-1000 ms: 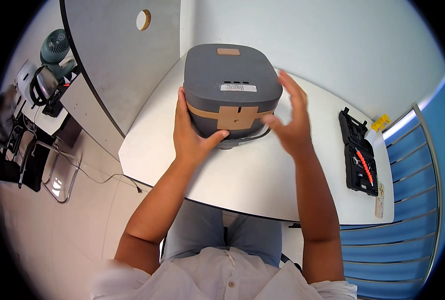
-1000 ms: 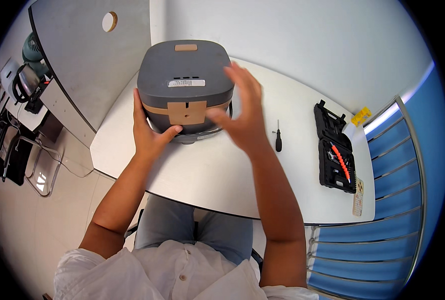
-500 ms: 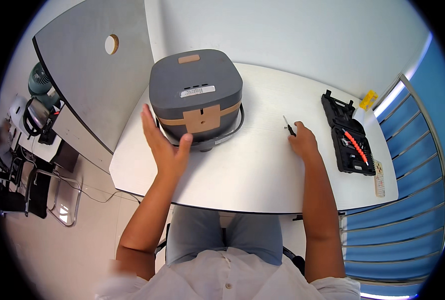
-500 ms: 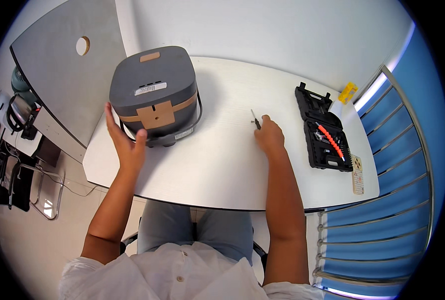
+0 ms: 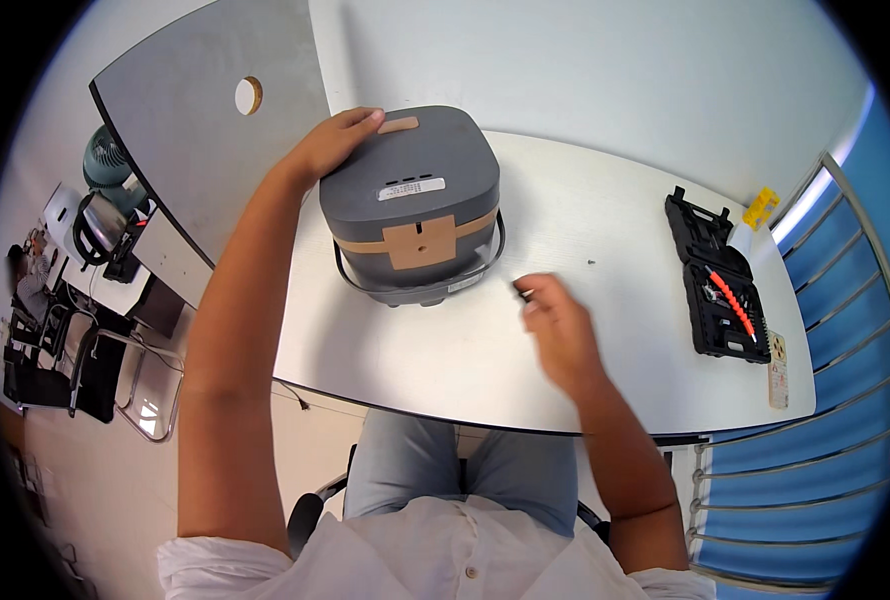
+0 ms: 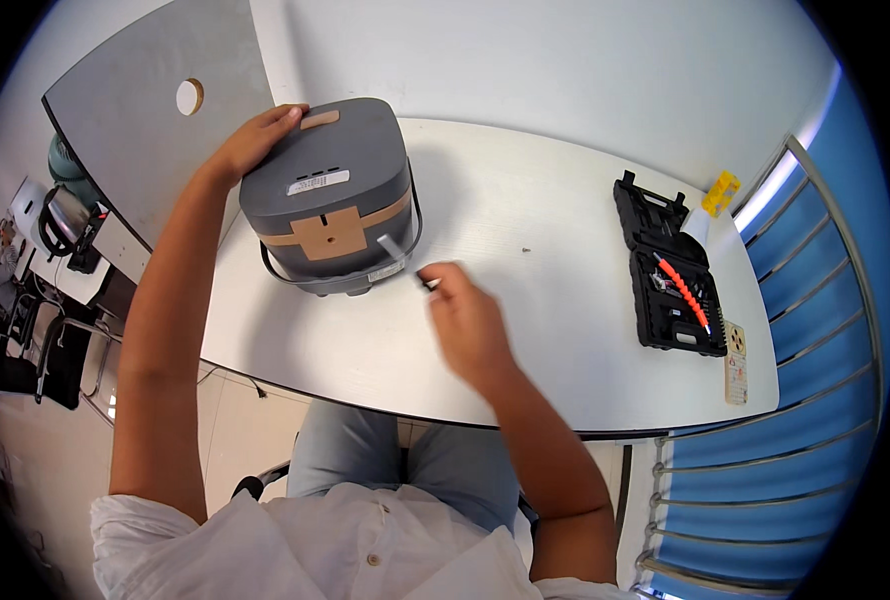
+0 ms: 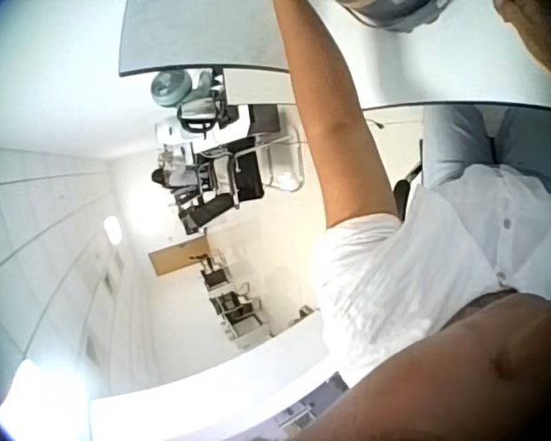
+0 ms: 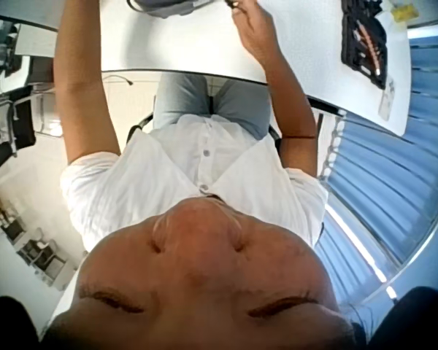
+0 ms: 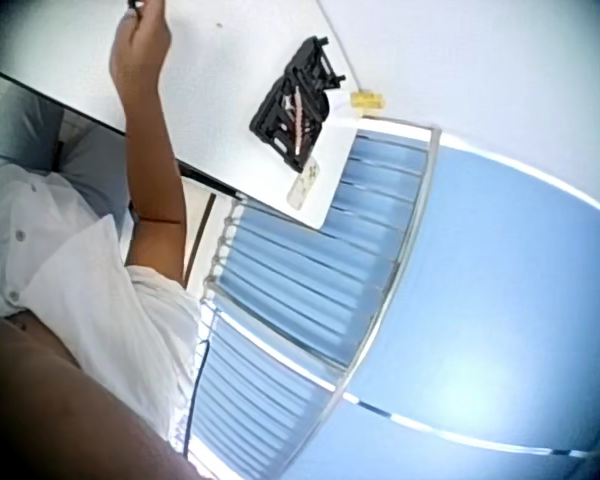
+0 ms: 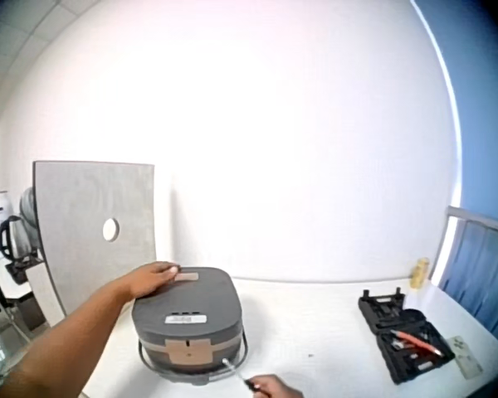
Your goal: The person assembles a gray cylindrical appliance on a white table. They use a screwdriver to remove screws from a cardboard insert, detach the insert, and then reattach it to the appliance.
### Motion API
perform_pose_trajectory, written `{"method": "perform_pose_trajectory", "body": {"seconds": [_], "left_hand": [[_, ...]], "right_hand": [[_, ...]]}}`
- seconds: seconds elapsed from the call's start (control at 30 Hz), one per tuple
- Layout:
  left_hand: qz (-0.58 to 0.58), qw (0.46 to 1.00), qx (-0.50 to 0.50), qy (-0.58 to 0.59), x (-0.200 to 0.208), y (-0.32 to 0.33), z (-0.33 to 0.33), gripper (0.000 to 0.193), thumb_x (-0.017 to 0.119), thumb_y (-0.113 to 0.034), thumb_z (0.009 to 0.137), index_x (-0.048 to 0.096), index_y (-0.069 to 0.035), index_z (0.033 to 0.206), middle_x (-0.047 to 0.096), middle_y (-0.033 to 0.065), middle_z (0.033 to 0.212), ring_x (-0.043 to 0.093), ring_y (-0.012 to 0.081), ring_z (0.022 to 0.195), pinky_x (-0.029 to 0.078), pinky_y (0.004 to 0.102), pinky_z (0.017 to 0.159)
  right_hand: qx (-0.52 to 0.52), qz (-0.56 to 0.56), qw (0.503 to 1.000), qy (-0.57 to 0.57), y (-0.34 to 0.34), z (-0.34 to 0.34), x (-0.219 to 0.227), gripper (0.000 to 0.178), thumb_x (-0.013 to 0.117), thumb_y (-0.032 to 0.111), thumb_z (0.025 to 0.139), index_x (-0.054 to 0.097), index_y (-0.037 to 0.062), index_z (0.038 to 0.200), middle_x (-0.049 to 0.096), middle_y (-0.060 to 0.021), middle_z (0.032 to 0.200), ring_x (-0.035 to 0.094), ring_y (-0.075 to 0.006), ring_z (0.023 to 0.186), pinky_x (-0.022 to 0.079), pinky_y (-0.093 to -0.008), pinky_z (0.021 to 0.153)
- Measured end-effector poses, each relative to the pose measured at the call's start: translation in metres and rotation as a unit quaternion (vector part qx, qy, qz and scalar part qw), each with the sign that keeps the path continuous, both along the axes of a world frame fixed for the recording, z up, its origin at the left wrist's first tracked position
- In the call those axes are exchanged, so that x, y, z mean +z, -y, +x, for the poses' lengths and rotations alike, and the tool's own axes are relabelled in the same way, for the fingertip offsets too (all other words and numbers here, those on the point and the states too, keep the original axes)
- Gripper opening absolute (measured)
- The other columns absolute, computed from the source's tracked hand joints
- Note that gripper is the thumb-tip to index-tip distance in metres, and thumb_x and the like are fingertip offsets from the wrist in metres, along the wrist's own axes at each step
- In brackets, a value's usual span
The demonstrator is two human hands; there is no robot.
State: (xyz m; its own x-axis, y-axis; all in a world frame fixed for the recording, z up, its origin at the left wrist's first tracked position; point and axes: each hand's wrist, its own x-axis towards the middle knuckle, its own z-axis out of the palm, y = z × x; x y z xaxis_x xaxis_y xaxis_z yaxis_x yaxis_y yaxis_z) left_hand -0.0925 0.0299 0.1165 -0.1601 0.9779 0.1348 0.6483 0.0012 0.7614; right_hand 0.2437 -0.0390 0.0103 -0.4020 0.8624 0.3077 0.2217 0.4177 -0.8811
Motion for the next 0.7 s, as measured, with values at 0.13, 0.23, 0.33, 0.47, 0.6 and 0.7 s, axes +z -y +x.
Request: {"method": "perform_pose_trajectory", "body": {"seconds": [0.13,0.23,0.33,0.47,0.6,0.7], "left_hand": [[0.003,0.995,0.021,-0.1,-0.001,0.002,0.0,0.072,0.05,-0.06,0.086,0.05,-0.005,0.132,0.056,0.0216,0.125,0.055,0.0319,0.113,0.042,0.0385,0.096],[0.02,0.982,0.056,-0.179,0.001,0.007,0.004,0.072,0.049,-0.061,0.086,0.053,-0.003,0.127,0.058,0.0225,0.121,0.059,0.0326,0.107,0.045,0.039,0.092],[0.02,0.964,0.087,-0.251,0.005,0.01,0.01,0.071,0.048,-0.061,0.087,0.057,0.0,0.121,0.061,0.0231,0.115,0.062,0.0323,0.102,0.047,0.0393,0.09],[-0.069,0.971,0.061,-0.221,0.024,0.0,-0.003,0.071,0.046,-0.062,0.087,0.059,0.001,0.118,0.064,0.0221,0.106,0.063,0.0313,0.099,0.047,0.0389,0.088],[-0.044,0.998,0.0,0.038,-0.002,-0.014,-0.047,0.06,0.045,-0.067,0.086,0.06,-0.009,0.093,0.063,0.0099,0.085,0.058,0.0183,0.077,0.045,0.0307,0.067],[-0.049,0.977,-0.021,0.204,-0.012,-0.009,-0.042,0.053,0.044,-0.071,0.084,0.052,-0.018,0.082,0.055,0.0001,0.076,0.047,0.0094,0.068,0.036,0.0226,0.059]], "right_hand": [[0.007,0.08,0.996,0.046,0.024,-0.029,0.009,0.022,0.054,0.007,0.087,0.055,0.0059,0.109,0.065,-0.0132,0.083,0.062,-0.0304,0.069,0.047,-0.0378,0.061],[-0.01,0.088,0.994,0.057,0.025,-0.034,0.009,0.022,0.055,0.009,0.087,0.055,0.0052,0.109,0.066,-0.0131,0.085,0.062,-0.0312,0.069,0.048,-0.0393,0.062],[-0.058,0.147,0.984,0.084,0.029,-0.037,0.01,0.021,0.056,0.008,0.085,0.056,0.0051,0.105,0.065,-0.0125,0.083,0.062,-0.0301,0.067,0.049,-0.0385,0.059],[-0.116,0.291,0.933,0.177,0.036,-0.039,0.026,0.018,0.059,0.005,0.077,0.056,0.0053,0.095,0.06,-0.0098,0.071,0.06,-0.0247,0.058,0.049,-0.0345,0.049],[-0.103,0.37,0.883,0.268,0.036,-0.041,0.046,0.019,0.061,0.004,0.071,0.055,0.0061,0.089,0.054,-0.0055,0.063,0.056,-0.0191,0.052,0.046,-0.0308,0.042],[-0.102,0.37,0.87,0.308,0.037,-0.045,0.053,0.018,0.061,0.004,0.07,0.054,0.0059,0.087,0.054,-0.0042,0.063,0.056,-0.0181,0.052,0.045,-0.0305,0.042]]}}
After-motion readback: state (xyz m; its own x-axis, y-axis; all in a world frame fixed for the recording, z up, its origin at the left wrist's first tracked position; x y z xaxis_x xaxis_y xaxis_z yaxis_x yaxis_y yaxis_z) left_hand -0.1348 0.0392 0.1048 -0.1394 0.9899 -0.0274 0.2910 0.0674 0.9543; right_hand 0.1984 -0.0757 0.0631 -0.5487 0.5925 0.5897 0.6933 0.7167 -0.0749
